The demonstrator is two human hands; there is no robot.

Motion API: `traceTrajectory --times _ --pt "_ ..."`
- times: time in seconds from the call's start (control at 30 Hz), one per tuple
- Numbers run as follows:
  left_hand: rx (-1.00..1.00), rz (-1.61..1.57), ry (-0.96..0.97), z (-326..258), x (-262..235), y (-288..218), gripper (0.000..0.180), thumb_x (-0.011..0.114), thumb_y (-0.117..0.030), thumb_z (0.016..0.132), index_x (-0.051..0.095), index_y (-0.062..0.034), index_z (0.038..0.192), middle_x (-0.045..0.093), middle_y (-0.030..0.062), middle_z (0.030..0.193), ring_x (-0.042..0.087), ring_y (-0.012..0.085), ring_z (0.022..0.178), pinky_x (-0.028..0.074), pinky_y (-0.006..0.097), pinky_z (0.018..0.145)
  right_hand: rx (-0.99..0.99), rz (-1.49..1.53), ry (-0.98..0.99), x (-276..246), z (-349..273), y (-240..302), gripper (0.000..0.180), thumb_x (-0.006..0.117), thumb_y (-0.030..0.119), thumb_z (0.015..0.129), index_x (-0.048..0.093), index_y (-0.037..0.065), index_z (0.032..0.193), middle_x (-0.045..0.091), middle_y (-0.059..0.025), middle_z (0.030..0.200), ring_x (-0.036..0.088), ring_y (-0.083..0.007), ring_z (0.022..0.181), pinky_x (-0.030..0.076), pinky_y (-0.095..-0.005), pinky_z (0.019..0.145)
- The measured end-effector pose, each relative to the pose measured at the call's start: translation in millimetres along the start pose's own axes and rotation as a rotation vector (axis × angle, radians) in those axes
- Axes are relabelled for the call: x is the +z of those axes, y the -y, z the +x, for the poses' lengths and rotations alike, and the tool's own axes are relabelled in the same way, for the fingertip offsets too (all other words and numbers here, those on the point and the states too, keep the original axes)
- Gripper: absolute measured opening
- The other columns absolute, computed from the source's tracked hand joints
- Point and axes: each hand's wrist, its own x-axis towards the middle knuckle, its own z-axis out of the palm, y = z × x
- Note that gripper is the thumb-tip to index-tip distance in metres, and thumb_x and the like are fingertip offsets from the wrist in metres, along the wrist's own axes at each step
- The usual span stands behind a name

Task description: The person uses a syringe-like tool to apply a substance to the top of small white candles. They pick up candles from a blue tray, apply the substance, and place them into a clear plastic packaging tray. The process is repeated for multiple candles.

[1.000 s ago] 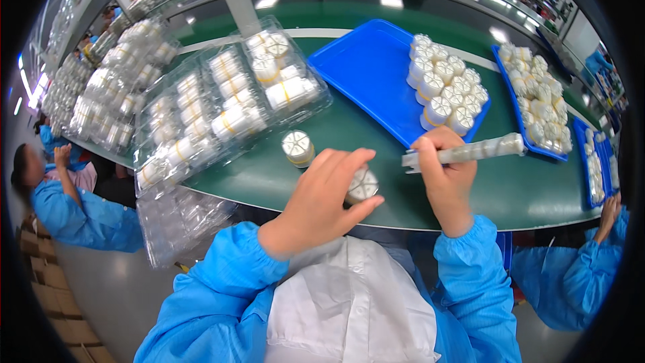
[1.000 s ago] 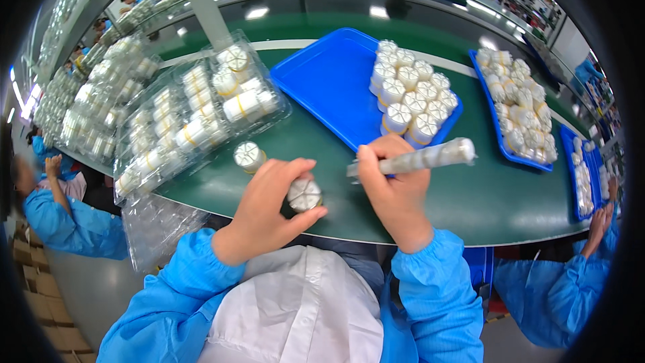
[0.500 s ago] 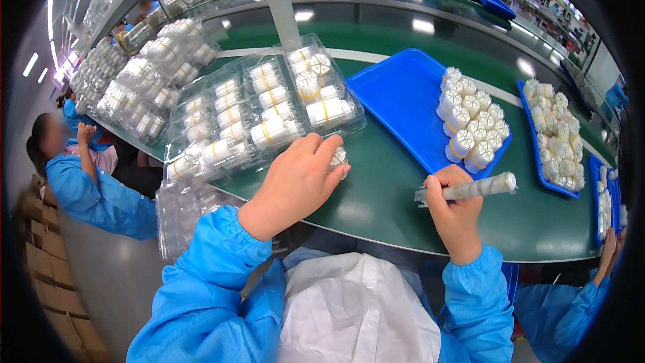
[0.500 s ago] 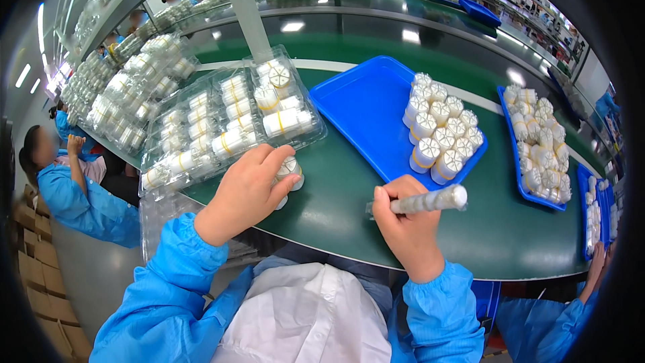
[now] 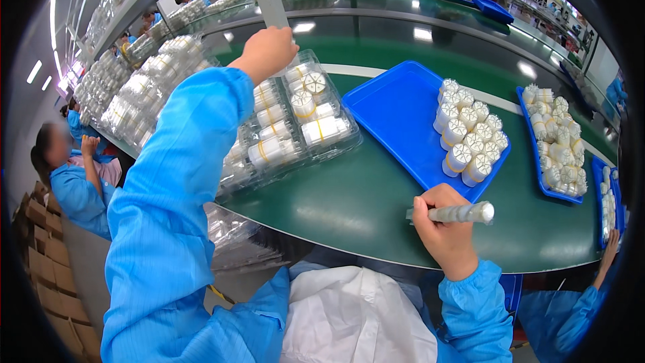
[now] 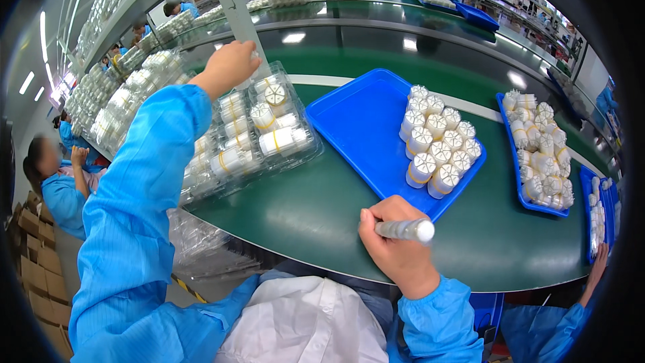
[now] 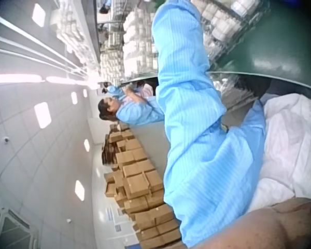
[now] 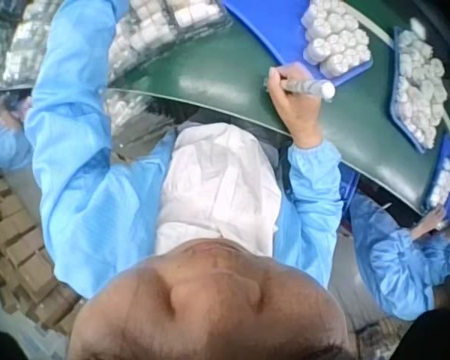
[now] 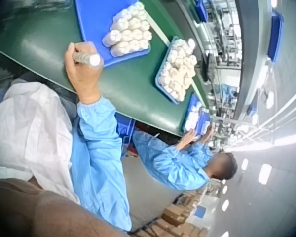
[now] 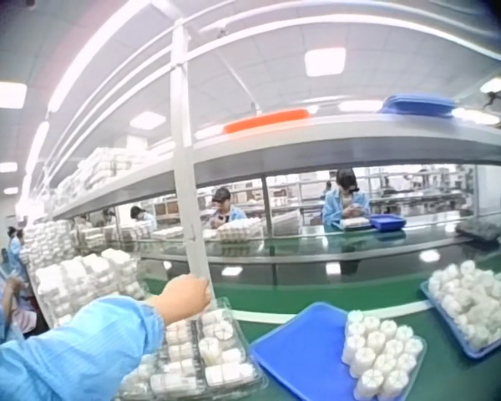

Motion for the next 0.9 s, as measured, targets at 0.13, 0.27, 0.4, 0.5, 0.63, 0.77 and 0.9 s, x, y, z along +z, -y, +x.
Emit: traceTrajectory --times 0.13,0.27,0.4,0.5,0.63,0.77,0.9 --pt "0.180 0.244 0.125 25.9 36.7 -9.8 0.041 0.052 -0.038 0.102 0.065 -0.0052 0.122 0.067 0.0228 0.113 0.065 0.0422 0.107 0.052 0.050 0.093 -0.065 -0.067 0.018 0.8 1.5 -1.1 0.013 0.076 0.002 0.078 0.064 0.004 0.073 0.062 -0.0090 0.070 0.061 -0.0254 0.056 0.047 -0.0355 0.051" --pt "0.156 0.088 0.083 29.6 19.8 -34.2 0.047 0.042 -0.042 0.106 0.067 -0.0038 0.116 0.069 0.0209 0.114 0.065 0.0409 0.109 0.052 0.050 0.093 -0.138 -0.115 0.020 -2.0 1.4 0.2 0.014 0.077 0.001 0.076 0.063 0.005 0.073 0.062 -0.0080 0.071 0.060 -0.0248 0.056 0.047 -0.0354 0.051" --pt "0.126 -0.048 0.147 40.3 -2.4 -16.9 0.041 0.043 -0.032 0.105 0.066 -0.0020 0.120 0.071 0.0152 0.111 0.067 0.0337 0.104 0.052 0.045 0.091 -0.175 -0.106 0.027 0.0 1.9 0.1 0.015 0.077 0.000 0.075 0.063 0.005 0.074 0.061 -0.0080 0.071 0.060 -0.0247 0.056 0.046 -0.0351 0.050" --pt "0.067 -0.568 0.330 12.9 -31.8 -11.5 0.033 0.047 -0.013 0.098 0.066 -0.0042 0.124 0.070 0.0065 0.114 0.065 0.0223 0.104 0.052 0.038 0.093 -0.195 -0.109 0.018 -0.3 1.4 0.4 0.017 0.078 0.000 0.075 0.062 0.006 0.074 0.060 -0.0079 0.071 0.059 -0.0247 0.055 0.046 -0.0350 0.049" --pt "0.350 -0.644 0.380 -26.5 -14.5 -1.8 0.038 0.055 -0.006 0.095 0.062 -0.0086 0.132 0.066 0.0054 0.127 0.058 0.0216 0.121 0.048 0.037 0.101 -0.201 -0.117 0.001 1.9 0.2 -1.9 0.017 0.078 0.000 0.074 0.062 0.006 0.074 0.060 -0.0077 0.070 0.059 -0.0249 0.055 0.045 -0.0353 0.049" --pt "0.351 -0.705 0.436 -45.5 -11.2 -10.6 0.044 0.057 -0.007 0.098 0.057 -0.0130 0.141 0.061 0.0066 0.138 0.053 0.0223 0.129 0.044 0.038 0.107 -0.195 -0.131 0.009 2.9 0.5 -1.7 0.017 0.078 0.001 0.075 0.062 0.005 0.074 0.060 -0.0078 0.070 0.059 -0.0251 0.055 0.045 -0.0354 0.049" --pt "0.405 -0.794 0.435 -38.9 4.2 -6.3 0.040 0.058 -0.016 0.102 0.057 -0.0134 0.142 0.061 0.0058 0.139 0.053 0.0219 0.129 0.042 0.039 0.109 -0.128 -0.112 0.018 2.5 0.8 -1.6 0.016 0.078 0.002 0.076 0.062 0.005 0.073 0.060 -0.0078 0.070 0.059 -0.0253 0.055 0.046 -0.0357 0.049"
